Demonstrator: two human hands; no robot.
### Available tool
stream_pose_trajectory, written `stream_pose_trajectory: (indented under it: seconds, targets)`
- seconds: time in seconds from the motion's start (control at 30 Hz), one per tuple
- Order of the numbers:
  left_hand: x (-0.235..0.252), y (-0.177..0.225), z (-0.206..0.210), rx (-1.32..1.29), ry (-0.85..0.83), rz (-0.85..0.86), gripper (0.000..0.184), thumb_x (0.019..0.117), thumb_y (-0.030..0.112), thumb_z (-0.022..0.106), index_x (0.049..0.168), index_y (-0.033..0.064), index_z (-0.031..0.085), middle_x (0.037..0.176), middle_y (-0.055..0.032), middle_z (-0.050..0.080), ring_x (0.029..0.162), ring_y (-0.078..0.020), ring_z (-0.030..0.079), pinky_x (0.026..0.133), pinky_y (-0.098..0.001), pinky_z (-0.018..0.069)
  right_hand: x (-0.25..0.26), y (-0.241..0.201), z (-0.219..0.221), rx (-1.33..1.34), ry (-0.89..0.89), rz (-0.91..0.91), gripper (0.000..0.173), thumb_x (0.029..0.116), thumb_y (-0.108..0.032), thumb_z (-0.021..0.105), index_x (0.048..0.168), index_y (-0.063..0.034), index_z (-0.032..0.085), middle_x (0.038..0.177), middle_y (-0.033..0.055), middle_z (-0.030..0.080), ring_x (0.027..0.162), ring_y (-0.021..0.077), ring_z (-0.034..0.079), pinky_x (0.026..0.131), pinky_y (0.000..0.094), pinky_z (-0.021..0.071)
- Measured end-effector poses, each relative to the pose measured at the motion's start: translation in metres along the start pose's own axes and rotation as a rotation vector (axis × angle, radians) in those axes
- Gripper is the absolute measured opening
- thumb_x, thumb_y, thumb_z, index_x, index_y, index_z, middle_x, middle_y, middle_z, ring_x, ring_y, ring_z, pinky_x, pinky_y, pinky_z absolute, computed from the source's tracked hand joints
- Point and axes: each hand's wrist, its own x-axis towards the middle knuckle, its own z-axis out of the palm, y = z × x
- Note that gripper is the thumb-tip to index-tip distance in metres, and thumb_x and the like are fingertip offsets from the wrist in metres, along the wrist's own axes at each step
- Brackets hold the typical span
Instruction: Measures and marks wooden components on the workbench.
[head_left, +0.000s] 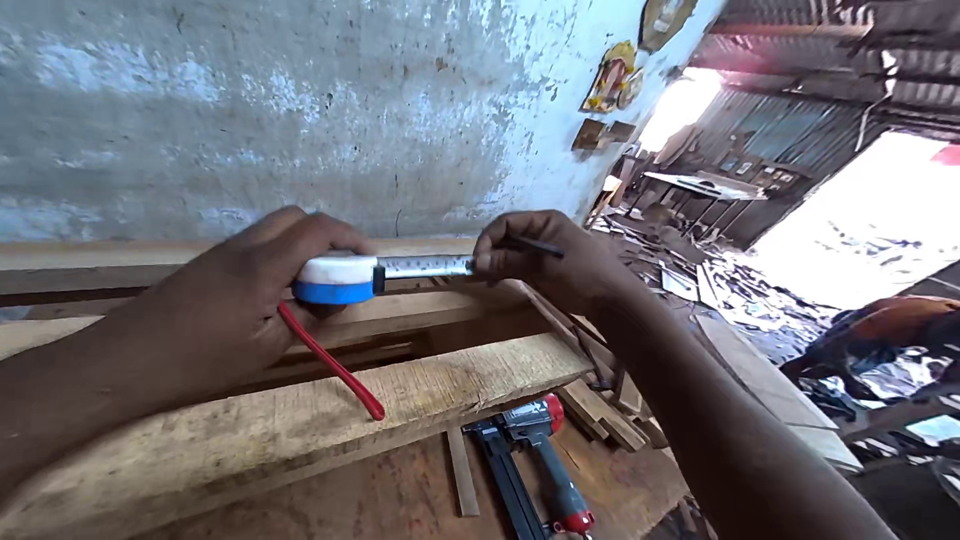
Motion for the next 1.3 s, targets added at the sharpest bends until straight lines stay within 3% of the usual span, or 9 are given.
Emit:
stream_pose_trajectory:
  seconds: [0.1, 0.23, 0.5, 0.77, 0.93, 1.1, 1.3]
  targets:
    - [0.0, -0.001, 0.003, -0.009, -0.115, -0.058, 0.042, 0.0931, 0.021, 0.063, 0.134, 0.0294, 0.056, 0.113, 0.0094, 0.063, 0.096, -0.005, 0.066, 0.078, -0.0322, 0.0615, -0.005, 0.013, -0.004, -0.155, -0.005, -0.043, 0.003, 0.0894, -0.004, 0.074, 0.089, -0.0024, 0.07, 0.077, 0.0047, 0.067, 0.066, 0.0095, 0.06, 0.061, 0.0254, 0.051]
    - [-0.002, -0.008, 0.0, -0.043, -0.136, -0.108, 0.04, 0.0932, 0.025, 0.067, 0.132, 0.0304, 0.055, 0.103, 0.0133, 0.068, 0.086, -0.0006, 0.067, 0.074, -0.0282, 0.0612, -0.008, 0.018, -0.016, -0.289, 0.006, -0.081, 0.008, 0.0875, -0.007, 0.077, 0.086, -0.005, 0.07, 0.071, 0.0025, 0.065, 0.059, 0.0086, 0.056, 0.053, 0.0249, 0.0458]
    - [-0.01, -0.009, -0.001, -0.038, -0.184, -0.149, 0.038, 0.0909, 0.039, 0.07, 0.126, 0.0323, 0.056, 0.088, 0.0158, 0.068, 0.069, -0.0002, 0.066, 0.056, -0.0264, 0.0593, -0.023, 0.019, -0.027, -0.332, 0.031, -0.085, 0.007, 0.0858, -0.008, 0.079, 0.085, -0.0067, 0.072, 0.068, -0.0005, 0.065, 0.056, 0.0049, 0.055, 0.05, 0.0209, 0.0439]
    - [-0.006, -0.012, -0.008, -0.028, -0.228, -0.133, 0.036, 0.0904, 0.041, 0.072, 0.122, 0.031, 0.058, 0.087, 0.0165, 0.068, 0.07, 0.0015, 0.066, 0.057, -0.0237, 0.059, -0.023, 0.014, -0.023, -0.417, 0.013, -0.033, 0.004, 0.086, -0.009, 0.077, 0.088, -0.0087, 0.074, 0.072, 0.0007, 0.069, 0.06, 0.0073, 0.061, 0.053, 0.0246, 0.0499]
    - [-0.001, -0.007, -0.013, 0.001, -0.259, -0.179, 0.037, 0.0893, 0.03, 0.077, 0.122, 0.0288, 0.059, 0.088, 0.0136, 0.068, 0.071, -0.0006, 0.066, 0.06, -0.0258, 0.0589, -0.021, 0.005, -0.016, -0.587, 0.046, 0.03, 0.004, 0.0878, -0.013, 0.078, 0.088, -0.0155, 0.075, 0.074, -0.0026, 0.07, 0.063, 0.009, 0.063, 0.057, 0.0318, 0.0526]
    - [0.0, -0.005, -0.014, 0.041, -0.279, -0.162, 0.041, 0.0867, 0.021, 0.078, 0.122, 0.0293, 0.059, 0.088, 0.0141, 0.068, 0.069, 0.0002, 0.064, 0.058, -0.0252, 0.0575, -0.021, 0.005, -0.013, -0.642, 0.069, 0.046, 0.004, 0.0884, -0.015, 0.077, 0.088, -0.0183, 0.075, 0.072, -0.0042, 0.069, 0.061, 0.0087, 0.062, 0.055, 0.0331, 0.0522]
    - [0.001, -0.007, -0.015, 0.04, -0.294, -0.175, 0.039, 0.0869, 0.026, 0.077, 0.121, 0.0297, 0.059, 0.085, 0.0149, 0.067, 0.07, 0.0012, 0.064, 0.059, -0.0241, 0.0572, -0.022, 0.006, -0.011, -0.621, 0.083, 0.06, 0.002, 0.0889, -0.016, 0.077, 0.089, -0.0176, 0.075, 0.074, -0.0029, 0.07, 0.063, 0.0102, 0.063, 0.056, 0.0344, 0.0532]
